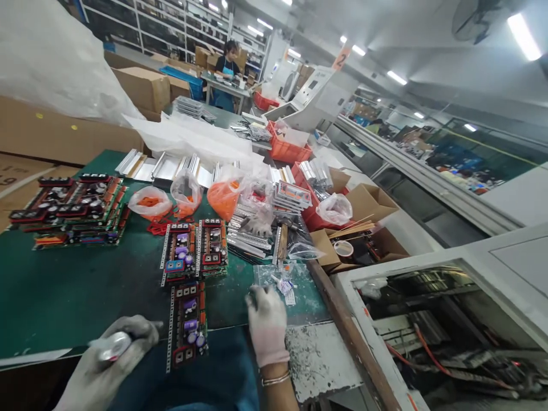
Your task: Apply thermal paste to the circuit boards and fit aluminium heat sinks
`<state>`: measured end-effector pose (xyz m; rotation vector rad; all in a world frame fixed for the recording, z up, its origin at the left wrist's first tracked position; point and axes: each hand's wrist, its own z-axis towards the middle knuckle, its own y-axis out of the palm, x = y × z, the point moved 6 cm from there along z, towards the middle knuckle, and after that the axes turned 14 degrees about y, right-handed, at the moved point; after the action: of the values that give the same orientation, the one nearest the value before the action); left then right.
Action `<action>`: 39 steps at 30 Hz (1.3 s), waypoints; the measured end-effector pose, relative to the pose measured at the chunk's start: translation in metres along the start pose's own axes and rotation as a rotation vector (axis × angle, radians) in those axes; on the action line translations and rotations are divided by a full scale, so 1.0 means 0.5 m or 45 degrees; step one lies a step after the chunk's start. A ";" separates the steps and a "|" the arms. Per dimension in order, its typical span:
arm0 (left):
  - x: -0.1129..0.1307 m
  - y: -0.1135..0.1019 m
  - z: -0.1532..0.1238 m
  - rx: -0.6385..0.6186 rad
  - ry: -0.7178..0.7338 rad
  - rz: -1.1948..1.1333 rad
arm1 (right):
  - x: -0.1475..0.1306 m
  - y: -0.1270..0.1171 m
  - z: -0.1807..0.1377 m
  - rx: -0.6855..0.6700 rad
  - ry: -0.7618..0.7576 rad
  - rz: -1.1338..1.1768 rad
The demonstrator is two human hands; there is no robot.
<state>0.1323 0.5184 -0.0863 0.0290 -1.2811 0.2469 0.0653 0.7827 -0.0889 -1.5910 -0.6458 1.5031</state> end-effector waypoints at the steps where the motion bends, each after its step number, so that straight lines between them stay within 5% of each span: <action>1: 0.000 0.002 0.000 -0.028 -0.010 0.080 | 0.014 0.003 0.013 0.002 -0.016 -0.107; 6: 0.008 0.047 -0.004 -0.363 0.032 0.277 | 0.020 0.023 0.042 -0.173 -0.062 -0.410; 11: 0.012 0.056 -0.004 -0.434 0.155 0.483 | 0.013 0.031 0.033 -0.171 -0.092 -0.615; 15: 0.020 0.052 -0.004 -0.416 0.318 0.714 | 0.012 0.025 -0.021 -0.166 -0.091 0.047; 21: 0.016 0.067 -0.016 -0.570 0.245 0.910 | -0.046 0.051 -0.115 -0.684 0.048 1.173; 24: 0.014 0.070 -0.020 -0.610 0.156 0.889 | -0.073 0.067 -0.129 -0.724 0.159 1.528; 32: 0.013 0.071 -0.019 -0.637 0.054 0.849 | -0.068 0.104 -0.146 -0.840 0.484 1.720; 39: 0.004 0.073 -0.023 -0.671 0.028 0.880 | -0.074 0.106 -0.146 -0.863 0.440 1.707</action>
<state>0.1364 0.5562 -0.0919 -0.8741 -1.2651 0.4877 0.1217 0.7084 -0.1177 -3.0511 0.2976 1.8504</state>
